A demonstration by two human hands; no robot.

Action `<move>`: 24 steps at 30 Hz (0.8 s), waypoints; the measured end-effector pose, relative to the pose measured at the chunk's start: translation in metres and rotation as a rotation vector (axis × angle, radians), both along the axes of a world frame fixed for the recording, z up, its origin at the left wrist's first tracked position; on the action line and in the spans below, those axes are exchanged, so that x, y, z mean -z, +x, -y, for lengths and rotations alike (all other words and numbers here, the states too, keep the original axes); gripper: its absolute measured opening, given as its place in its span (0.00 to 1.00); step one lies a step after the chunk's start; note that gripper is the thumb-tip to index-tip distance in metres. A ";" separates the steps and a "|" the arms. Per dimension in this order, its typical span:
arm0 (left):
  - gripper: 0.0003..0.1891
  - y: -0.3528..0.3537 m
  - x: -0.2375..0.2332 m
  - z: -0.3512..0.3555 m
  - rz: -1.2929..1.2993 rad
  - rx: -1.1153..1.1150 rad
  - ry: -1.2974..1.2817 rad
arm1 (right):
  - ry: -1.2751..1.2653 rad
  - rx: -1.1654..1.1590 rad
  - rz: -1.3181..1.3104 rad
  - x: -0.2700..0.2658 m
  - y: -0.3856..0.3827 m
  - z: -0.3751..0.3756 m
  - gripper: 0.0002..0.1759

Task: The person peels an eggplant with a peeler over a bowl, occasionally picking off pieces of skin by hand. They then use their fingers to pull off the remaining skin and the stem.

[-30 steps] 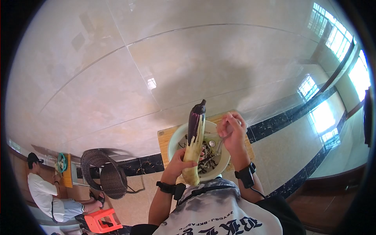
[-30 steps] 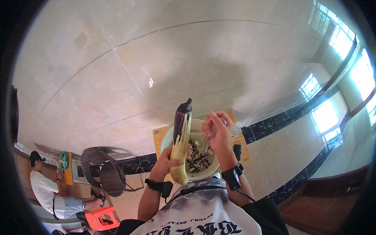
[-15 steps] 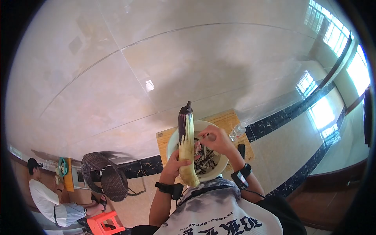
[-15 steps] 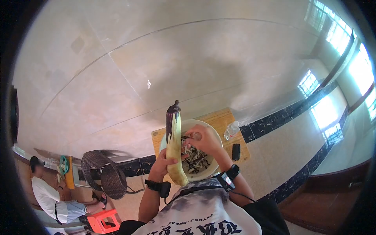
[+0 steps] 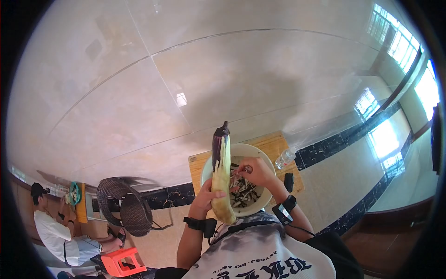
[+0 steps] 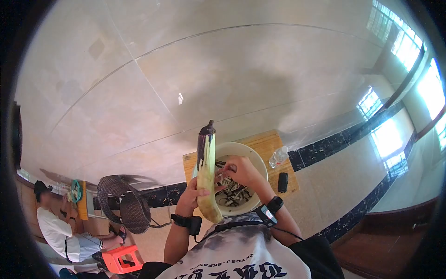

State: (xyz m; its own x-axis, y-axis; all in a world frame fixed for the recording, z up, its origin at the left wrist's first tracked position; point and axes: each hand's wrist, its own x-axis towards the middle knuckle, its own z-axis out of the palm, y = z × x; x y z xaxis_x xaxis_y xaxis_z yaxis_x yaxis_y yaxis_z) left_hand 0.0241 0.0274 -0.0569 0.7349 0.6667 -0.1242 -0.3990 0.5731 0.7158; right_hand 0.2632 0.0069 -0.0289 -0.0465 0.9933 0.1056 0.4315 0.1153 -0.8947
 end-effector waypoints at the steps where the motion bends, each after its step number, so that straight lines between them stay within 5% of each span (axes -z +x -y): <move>1: 0.41 0.001 -0.003 0.000 0.012 -0.013 -0.007 | 0.013 -0.008 -0.006 0.001 -0.001 0.001 0.07; 8: 0.40 -0.003 0.020 -0.006 -0.017 -0.003 -0.018 | 0.051 0.082 0.178 0.016 -0.027 0.001 0.09; 17: 0.41 0.002 -0.002 -0.004 0.003 0.008 0.000 | -0.125 0.164 -0.020 0.010 -0.014 -0.001 0.10; 24: 0.40 -0.004 0.007 -0.006 -0.109 0.085 0.048 | 0.028 0.092 0.081 0.016 -0.028 -0.005 0.10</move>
